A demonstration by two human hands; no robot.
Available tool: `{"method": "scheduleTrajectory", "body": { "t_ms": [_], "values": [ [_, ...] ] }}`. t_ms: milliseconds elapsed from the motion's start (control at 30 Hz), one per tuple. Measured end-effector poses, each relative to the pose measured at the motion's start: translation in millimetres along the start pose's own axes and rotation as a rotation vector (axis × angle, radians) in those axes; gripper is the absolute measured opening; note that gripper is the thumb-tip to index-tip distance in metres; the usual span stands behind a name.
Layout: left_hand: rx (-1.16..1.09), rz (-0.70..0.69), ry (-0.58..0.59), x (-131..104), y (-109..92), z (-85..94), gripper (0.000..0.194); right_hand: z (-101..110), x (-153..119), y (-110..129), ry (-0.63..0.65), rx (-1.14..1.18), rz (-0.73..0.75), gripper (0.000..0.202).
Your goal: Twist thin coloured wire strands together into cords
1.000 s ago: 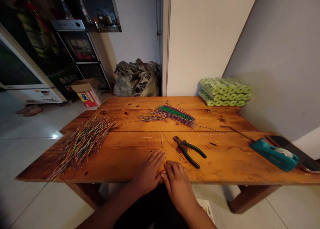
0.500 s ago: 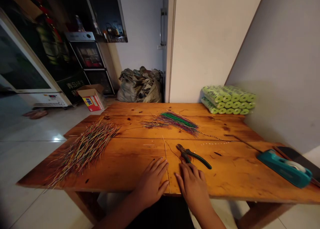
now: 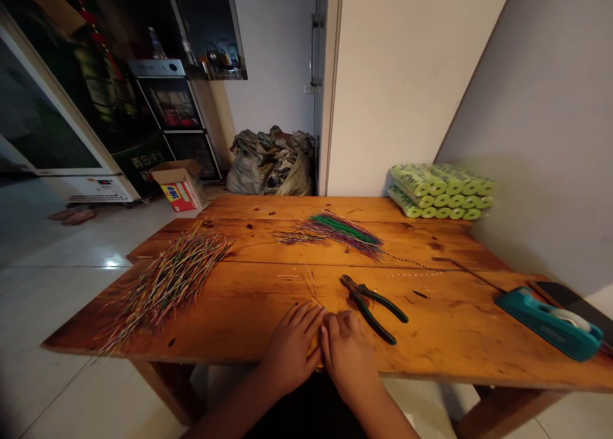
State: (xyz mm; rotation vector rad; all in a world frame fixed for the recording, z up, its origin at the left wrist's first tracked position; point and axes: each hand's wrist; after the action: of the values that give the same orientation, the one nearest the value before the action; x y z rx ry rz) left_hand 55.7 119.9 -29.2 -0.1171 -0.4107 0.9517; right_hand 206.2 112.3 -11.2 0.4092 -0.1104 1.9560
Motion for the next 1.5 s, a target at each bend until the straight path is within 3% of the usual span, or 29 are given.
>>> {"method": "scheduleTrajectory", "body": {
  "t_ms": [333,467,633,767,967,1133,1333,1500],
  "values": [
    [-0.004,0.009,0.015,0.4,-0.4,-1.3,0.051,-9.8,-13.4,-0.9,-0.030,0.321,-0.140,0.022],
    [-0.002,0.029,0.031,1.0,-1.6,0.6,0.052,-5.4,2.8,-39.7,-0.075,0.235,-0.155,0.026],
    [0.020,0.035,0.037,1.6,-1.6,1.6,0.053,4.9,62.0,-110.0,-0.082,0.036,-0.227,0.030],
    [0.009,0.062,0.031,2.1,-1.8,0.5,0.054,0.2,103.6,-136.9,-0.004,-0.087,-0.205,0.024],
    [-0.021,0.066,0.022,2.1,-2.7,0.6,0.054,-15.0,128.5,-140.8,0.089,-0.203,-0.173,0.022],
    [-0.018,0.070,0.016,2.4,-2.4,1.1,0.054,-11.1,134.8,-142.9,0.153,-0.252,-0.195,0.020],
    [-0.016,0.078,-0.009,2.8,-2.2,-1.0,0.053,7.0,133.2,-141.8,0.168,-0.218,-0.275,0.021],
    [-0.011,0.072,-0.042,3.3,1.8,-9.5,0.053,39.5,122.5,-140.2,0.090,-0.064,-0.369,0.017]
  ]
}}
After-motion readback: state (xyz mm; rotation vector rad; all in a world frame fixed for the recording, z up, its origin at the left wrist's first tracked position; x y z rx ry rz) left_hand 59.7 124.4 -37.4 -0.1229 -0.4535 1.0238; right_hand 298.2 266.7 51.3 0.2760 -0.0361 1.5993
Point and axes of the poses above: each hand's wrist, its own x-axis towards the middle knuckle, its own z-axis out of the back of the hand, y = z × x, and after that the axes turned 1 degree about x, right-handed
